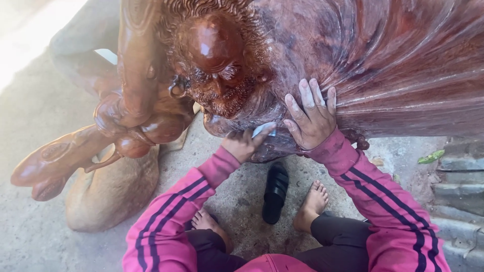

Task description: The person polishes an intricate wooden statue using a small piece of sandpaper or polishing cloth.

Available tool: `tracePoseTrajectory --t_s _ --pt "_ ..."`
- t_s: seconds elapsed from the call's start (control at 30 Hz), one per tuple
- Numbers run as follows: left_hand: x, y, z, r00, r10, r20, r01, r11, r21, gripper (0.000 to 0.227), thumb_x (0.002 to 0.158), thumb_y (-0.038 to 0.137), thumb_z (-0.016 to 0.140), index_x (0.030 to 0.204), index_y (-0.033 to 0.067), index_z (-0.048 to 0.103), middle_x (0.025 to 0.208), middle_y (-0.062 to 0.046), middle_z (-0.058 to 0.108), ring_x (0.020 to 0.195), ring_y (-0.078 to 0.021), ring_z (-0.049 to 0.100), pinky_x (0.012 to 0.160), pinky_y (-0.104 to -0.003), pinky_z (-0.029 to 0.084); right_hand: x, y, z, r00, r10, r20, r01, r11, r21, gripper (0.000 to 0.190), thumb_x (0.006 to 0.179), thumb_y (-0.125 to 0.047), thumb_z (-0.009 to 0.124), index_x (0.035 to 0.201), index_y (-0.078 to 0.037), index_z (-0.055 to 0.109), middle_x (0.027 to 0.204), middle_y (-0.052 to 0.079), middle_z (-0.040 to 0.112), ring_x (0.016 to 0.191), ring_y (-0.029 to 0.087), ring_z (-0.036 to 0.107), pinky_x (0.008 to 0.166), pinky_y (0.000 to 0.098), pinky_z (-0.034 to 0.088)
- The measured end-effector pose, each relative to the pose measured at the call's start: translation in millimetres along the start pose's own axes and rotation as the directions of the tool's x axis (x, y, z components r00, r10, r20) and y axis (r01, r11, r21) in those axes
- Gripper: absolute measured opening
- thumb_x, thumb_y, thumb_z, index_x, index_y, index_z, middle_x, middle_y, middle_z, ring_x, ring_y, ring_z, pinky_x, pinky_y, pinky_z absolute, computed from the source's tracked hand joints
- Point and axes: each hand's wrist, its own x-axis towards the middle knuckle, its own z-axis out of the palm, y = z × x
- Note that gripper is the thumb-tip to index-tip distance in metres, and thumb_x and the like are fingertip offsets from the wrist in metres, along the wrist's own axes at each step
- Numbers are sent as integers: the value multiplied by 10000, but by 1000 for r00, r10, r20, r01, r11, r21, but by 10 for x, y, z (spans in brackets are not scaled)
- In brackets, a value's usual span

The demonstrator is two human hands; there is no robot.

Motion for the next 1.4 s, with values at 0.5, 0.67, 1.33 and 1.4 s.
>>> tracePoseTrajectory --t_s 0.5,0.67,1.33,1.4 --pt "152 296 283 997 -76 -33 70 986 -154 354 973 227 532 1286 317 670 689 -13 598 461 -175 629 455 -335 512 -19 -29 0 999 36 24 -38 996 75 569 1076 -430 437 1557 -133 503 1605 267 411 1481 465 370 1210 620 83" --pt "24 117 135 998 -54 14 55 997 -61 400 1018 284 485 1399 339 593 709 5 588 499 -151 641 544 -310 560 -33 9 -6 999 10 32 -13 997 71 566 1071 -422 456 1543 -119 532 1596 278 426 1474 476 378 1211 617 83" --pt "12 225 207 994 -8 109 33 974 -225 550 982 392 574 1519 338 471 785 -36 690 569 -191 721 513 -320 591 -28 -43 60 1000 27 -7 -27 999 46 563 1071 -409 483 1547 -112 525 1590 297 419 1466 500 367 1191 655 109" --pt "42 353 367 999 -41 -26 38 991 -128 382 984 249 541 1338 356 635 709 -16 577 489 -167 628 478 -321 530 -20 -19 49 1000 20 -10 -20 998 65 550 1073 -393 490 1533 -96 547 1586 304 423 1466 501 371 1193 647 102"
